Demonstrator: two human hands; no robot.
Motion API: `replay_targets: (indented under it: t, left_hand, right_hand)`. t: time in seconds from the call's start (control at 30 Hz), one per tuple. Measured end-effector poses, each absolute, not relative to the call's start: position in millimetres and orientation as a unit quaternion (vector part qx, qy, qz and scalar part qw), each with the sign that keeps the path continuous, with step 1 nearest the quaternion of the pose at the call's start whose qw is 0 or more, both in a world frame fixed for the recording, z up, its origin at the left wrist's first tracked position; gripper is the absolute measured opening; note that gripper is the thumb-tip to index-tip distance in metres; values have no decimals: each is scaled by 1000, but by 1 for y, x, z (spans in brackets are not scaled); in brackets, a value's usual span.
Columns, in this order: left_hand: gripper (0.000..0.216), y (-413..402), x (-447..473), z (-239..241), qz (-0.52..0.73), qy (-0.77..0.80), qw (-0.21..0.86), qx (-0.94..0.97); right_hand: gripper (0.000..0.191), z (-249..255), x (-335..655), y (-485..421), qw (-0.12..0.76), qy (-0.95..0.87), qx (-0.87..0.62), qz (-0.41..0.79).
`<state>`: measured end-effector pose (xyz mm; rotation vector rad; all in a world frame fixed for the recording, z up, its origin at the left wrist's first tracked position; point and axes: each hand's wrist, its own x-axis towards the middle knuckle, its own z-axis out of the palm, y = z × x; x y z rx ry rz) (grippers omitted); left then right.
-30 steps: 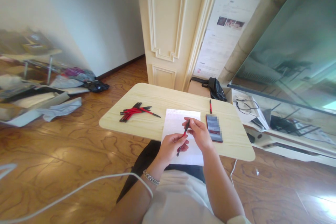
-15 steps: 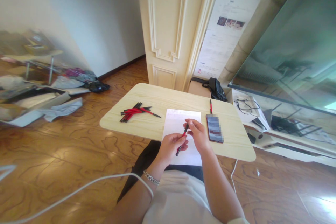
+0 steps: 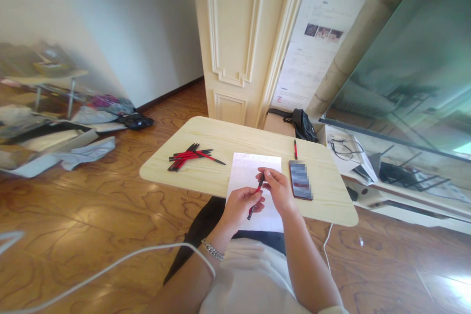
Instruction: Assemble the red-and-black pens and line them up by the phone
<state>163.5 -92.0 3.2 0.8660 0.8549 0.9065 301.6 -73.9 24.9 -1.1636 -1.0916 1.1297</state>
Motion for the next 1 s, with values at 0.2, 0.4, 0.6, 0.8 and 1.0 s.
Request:
replay_targets:
  t: [0.2,0.4,0.6,0.8,1.0]
  left_hand:
    - [35,-92,167,-4,435,397,700,404]
    - [38,-91,165,-5,415,388,720,398]
    - [35,-91,166,-6,429,394,703,409]
    - [36,-90,165,-5,420,399,712,397]
    - [34,-88,164,-8,425,395,699,418]
  right_hand:
    - [28,19,302,-71,564,-468,-527,430]
    - [30,18,301,-74,559,-460,-513,461]
    - [28,19,302,-73,556,-465,-506,467]
    - [27,16,302,-72,554,-459,-525,455]
    - [29,17,301,-73,560,-464,-518,451]
